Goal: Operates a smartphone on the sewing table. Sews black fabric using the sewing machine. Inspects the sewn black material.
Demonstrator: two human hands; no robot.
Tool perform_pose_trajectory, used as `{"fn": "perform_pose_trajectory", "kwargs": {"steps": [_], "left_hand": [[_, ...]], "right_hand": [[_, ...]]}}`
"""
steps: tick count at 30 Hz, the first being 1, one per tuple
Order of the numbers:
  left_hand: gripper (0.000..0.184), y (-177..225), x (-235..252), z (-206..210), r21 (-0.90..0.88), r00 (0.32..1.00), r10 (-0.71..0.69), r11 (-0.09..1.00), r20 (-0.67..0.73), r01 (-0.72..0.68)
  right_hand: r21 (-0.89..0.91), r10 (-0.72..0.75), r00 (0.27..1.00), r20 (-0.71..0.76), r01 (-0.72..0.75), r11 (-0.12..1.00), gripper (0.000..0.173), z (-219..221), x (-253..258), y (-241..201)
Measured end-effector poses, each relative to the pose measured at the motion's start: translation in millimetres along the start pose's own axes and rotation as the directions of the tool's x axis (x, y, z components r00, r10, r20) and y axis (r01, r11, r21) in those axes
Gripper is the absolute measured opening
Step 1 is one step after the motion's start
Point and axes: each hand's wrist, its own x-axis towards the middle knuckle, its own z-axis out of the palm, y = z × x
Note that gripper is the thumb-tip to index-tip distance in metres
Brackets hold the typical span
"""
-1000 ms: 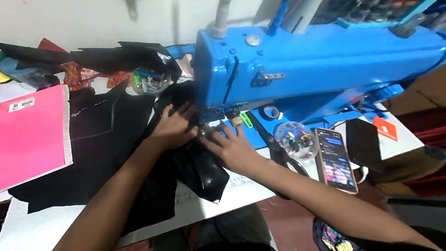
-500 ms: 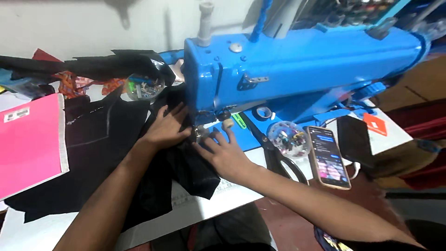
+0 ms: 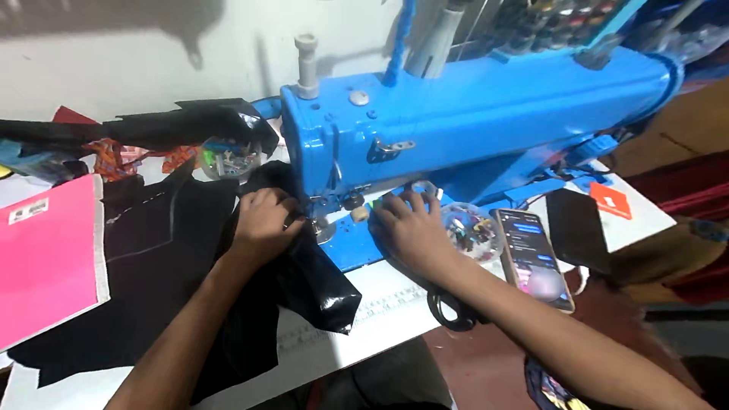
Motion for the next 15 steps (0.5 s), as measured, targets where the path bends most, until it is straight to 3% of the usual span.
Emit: {"fn": "perform_pose_trajectory", "kwargs": {"steps": [6, 10, 15], "left_hand": [[0.027, -8.3, -21.8, 4.7, -0.006, 0.974, 0.054, 0.998, -0.222, -0.057], [0.031, -11.3, -38.3, -8.8, 0.011, 0.980, -0.010, 1.000, -0.200, 0.012], [0.033, -14.6, -59.9, -27.4, 0.066, 0.962, -0.052, 0.995, -0.269, 0.072]], "right_hand": [[0.081, -0.116, 0.989, -0.091, 0.123, 0.989, 0.034, -1.4, -9.8, -6.5], [0.066, -0.133, 0.987, -0.087, 0.139, 0.988, 0.032, -6.7, -7.7, 6.6], [0.025, -0.044, 0.999, -0.022, 0.045, 0.999, 0.033, -9.8, 10.7, 18.3]]}}
